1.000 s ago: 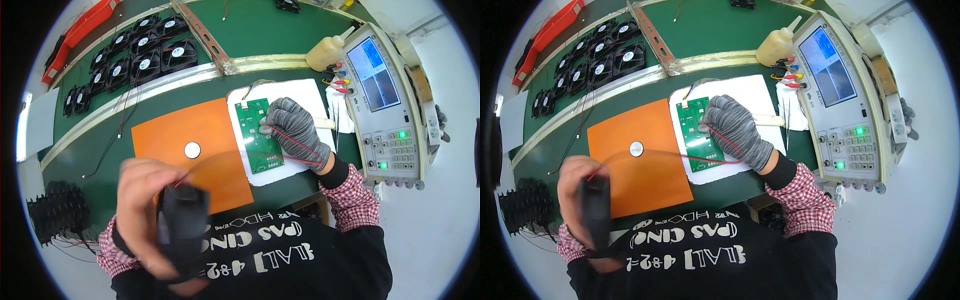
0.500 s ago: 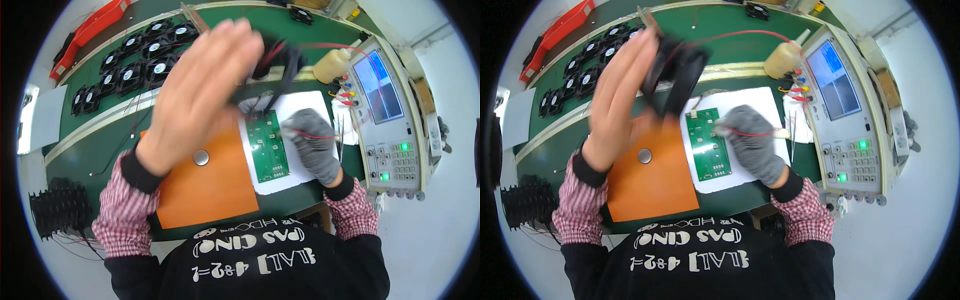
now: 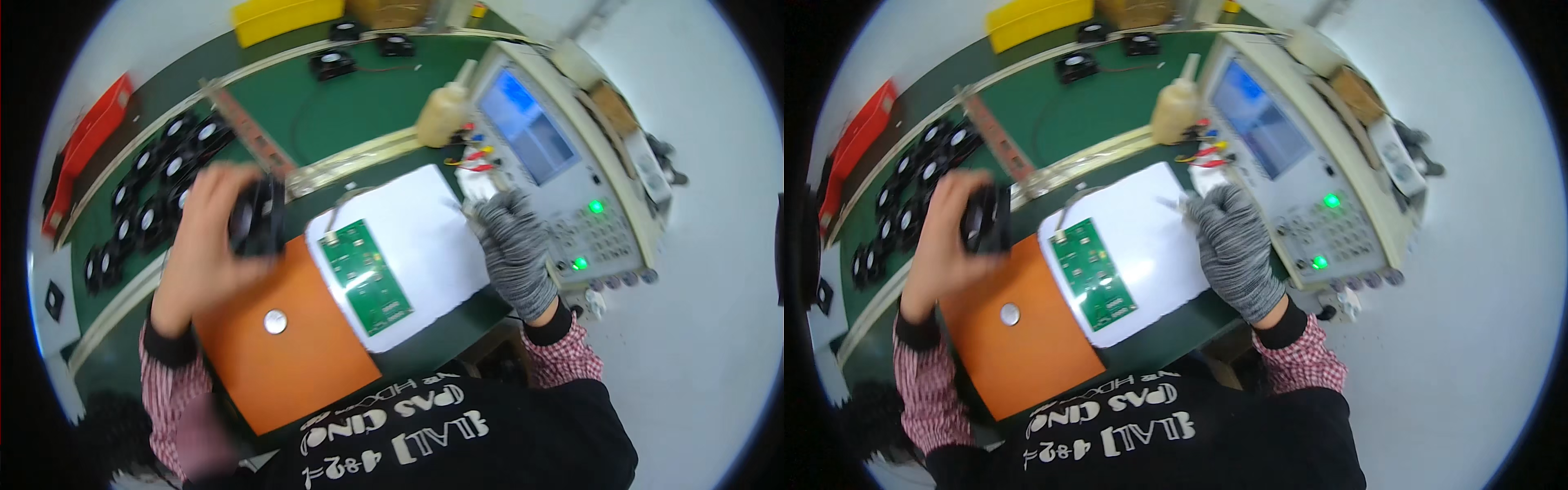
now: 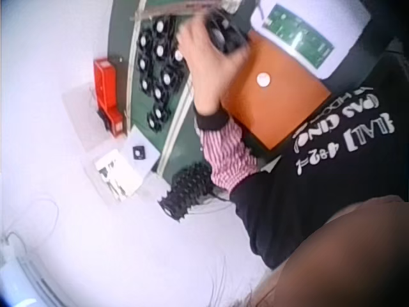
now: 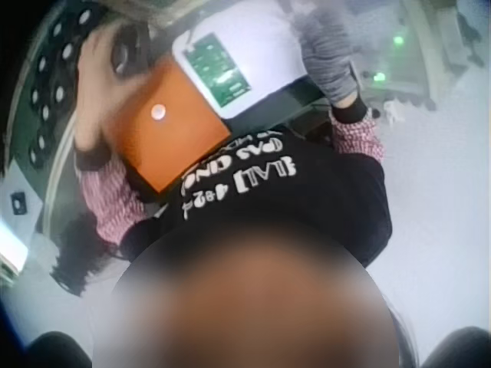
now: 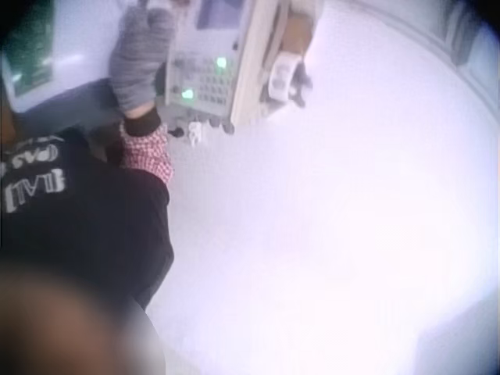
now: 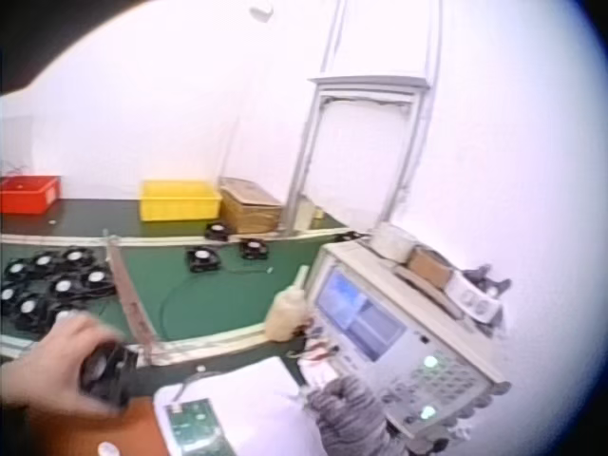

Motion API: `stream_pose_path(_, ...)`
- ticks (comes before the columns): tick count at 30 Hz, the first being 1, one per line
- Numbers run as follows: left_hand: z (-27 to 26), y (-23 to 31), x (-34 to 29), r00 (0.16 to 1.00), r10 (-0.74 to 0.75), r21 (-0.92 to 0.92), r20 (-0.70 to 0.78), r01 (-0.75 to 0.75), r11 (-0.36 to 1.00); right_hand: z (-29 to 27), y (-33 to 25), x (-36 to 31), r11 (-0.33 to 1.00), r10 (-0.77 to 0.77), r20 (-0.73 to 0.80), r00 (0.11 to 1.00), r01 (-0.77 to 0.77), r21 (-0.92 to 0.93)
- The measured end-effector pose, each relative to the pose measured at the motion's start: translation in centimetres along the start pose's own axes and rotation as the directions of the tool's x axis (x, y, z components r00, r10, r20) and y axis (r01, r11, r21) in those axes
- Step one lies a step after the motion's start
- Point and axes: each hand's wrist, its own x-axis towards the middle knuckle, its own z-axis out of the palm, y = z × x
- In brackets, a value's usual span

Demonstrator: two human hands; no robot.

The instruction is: The person repeatedly picks up small black cooling fans from a tray and connects them to a green circuit board using red and black wires. After each connection, the fan spins briefly before being disconnected and placed back on the tray. The process is repeated for multiple fans throughout the clip.

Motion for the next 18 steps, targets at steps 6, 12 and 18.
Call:
stream_pose_path(6,0.0,6.0,-6.0,0.872,0.155,0.158,0.463,-0.254,0.954,-7.7,5.2,5.5,0.717,-0.127,-0.411,0.903,-0.203,-0.667)
stream_pose_path(12,-1.7,8.2,-10.2,0.857,-0.165,0.086,0.488,0.141,0.986,-8.0,6.3,6.0,0.597,0.101,-0.221,0.97,-0.237,-0.767)
stream_pose_path(18,2.3,8.7,-11.5,0.952,-0.207,0.151,0.228,0.175,0.973,-1.5,-5.1,4.2,0.896,-0.383,0.127,0.915,0.335,0.29)
